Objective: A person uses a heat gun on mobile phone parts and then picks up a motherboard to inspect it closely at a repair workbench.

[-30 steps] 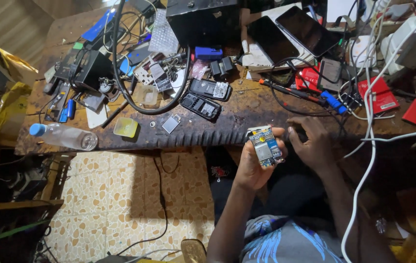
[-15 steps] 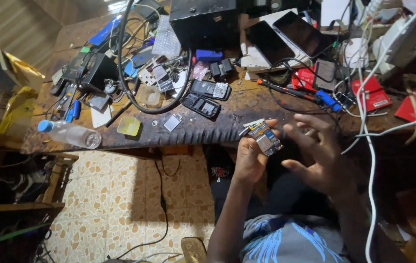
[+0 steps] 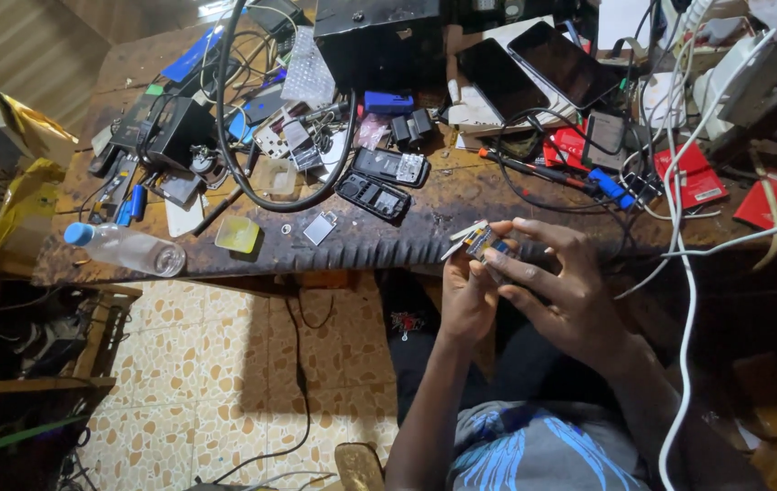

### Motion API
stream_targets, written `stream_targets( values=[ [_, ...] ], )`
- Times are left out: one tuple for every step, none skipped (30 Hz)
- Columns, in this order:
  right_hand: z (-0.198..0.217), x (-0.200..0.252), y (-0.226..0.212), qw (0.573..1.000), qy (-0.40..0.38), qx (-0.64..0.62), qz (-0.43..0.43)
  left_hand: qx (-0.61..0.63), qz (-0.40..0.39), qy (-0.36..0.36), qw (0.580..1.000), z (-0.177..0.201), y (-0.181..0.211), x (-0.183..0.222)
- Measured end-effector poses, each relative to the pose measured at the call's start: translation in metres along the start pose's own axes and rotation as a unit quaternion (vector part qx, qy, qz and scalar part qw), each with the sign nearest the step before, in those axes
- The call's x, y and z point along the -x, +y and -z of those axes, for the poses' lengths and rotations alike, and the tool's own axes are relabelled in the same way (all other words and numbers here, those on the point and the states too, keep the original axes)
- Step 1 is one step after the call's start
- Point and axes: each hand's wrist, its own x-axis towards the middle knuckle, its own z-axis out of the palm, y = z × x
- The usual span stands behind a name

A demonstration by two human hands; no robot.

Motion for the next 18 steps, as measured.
stream_targets(
  values=[
    [-0.001,0.000,0.000,1.000,0.005,0.000,0.001,-0.001,-0.004,-0.001,1.000,-0.002,0.002,-0.001],
    [-0.002,-0.001,0.001,1.000,0.010,-0.001,0.002,-0.001,-0.008,-0.003,1.000,-0.003,0.005,-0.001],
    [-0.003,0.000,0.002,1.000,0.008,-0.002,0.003,-0.001,-0.009,-0.001,1.000,0.003,-0.003,-0.002],
    [-0.004,0.001,0.003,1.000,0.005,-0.007,0.001,0.014,-0.012,0.004,1.000,0.009,-0.010,-0.002],
    [-0.005,0.002,0.004,1.000,0.002,-0.012,-0.001,0.030,-0.016,0.010,0.999,0.015,-0.017,-0.002],
    [-0.006,0.002,0.004,1.000,0.001,-0.014,-0.001,0.030,-0.016,0.012,0.999,0.017,-0.021,-0.002],
    [-0.006,0.002,0.004,1.000,0.001,-0.019,-0.004,0.042,-0.022,0.019,0.999,0.020,-0.026,-0.002],
    [-0.006,0.002,0.004,1.000,0.002,-0.024,-0.008,0.055,-0.028,0.026,0.998,0.022,-0.030,-0.001],
    [-0.007,0.003,0.005,1.000,0.002,-0.023,-0.008,0.055,-0.028,0.025,0.998,0.021,-0.027,-0.001],
    [-0.007,0.004,0.006,0.999,0.004,-0.032,-0.014,0.048,-0.023,0.022,0.998,0.019,-0.025,-0.001],
    [-0.008,0.005,0.006,0.999,0.004,-0.041,-0.020,0.041,-0.018,0.020,0.999,0.018,-0.022,0.000],
    [-0.008,0.005,0.006,0.999,0.005,-0.042,-0.020,0.041,-0.018,0.020,0.999,0.020,-0.025,0.000],
    [-0.008,0.005,0.006,0.998,0.002,-0.050,-0.025,0.045,-0.022,0.027,0.998,0.022,-0.027,0.000],
    [-0.007,0.005,0.006,0.998,0.000,-0.058,-0.030,0.049,-0.027,0.034,0.998,0.024,-0.030,0.001],
    [-0.007,0.006,0.008,0.998,0.000,-0.058,-0.031,0.049,-0.026,0.033,0.998,0.035,-0.042,0.002],
    [-0.008,0.007,0.010,0.997,-0.007,-0.069,-0.034,0.045,-0.026,0.039,0.998,0.045,-0.053,0.004],
    [-0.007,0.009,0.011,0.996,-0.014,-0.080,-0.036,0.041,-0.025,0.044,0.998,0.055,-0.064,0.005],
    [-0.006,0.008,0.011,0.996,-0.013,-0.079,-0.037,0.040,-0.024,0.043,0.998,0.048,-0.057,0.004]
  ],
)
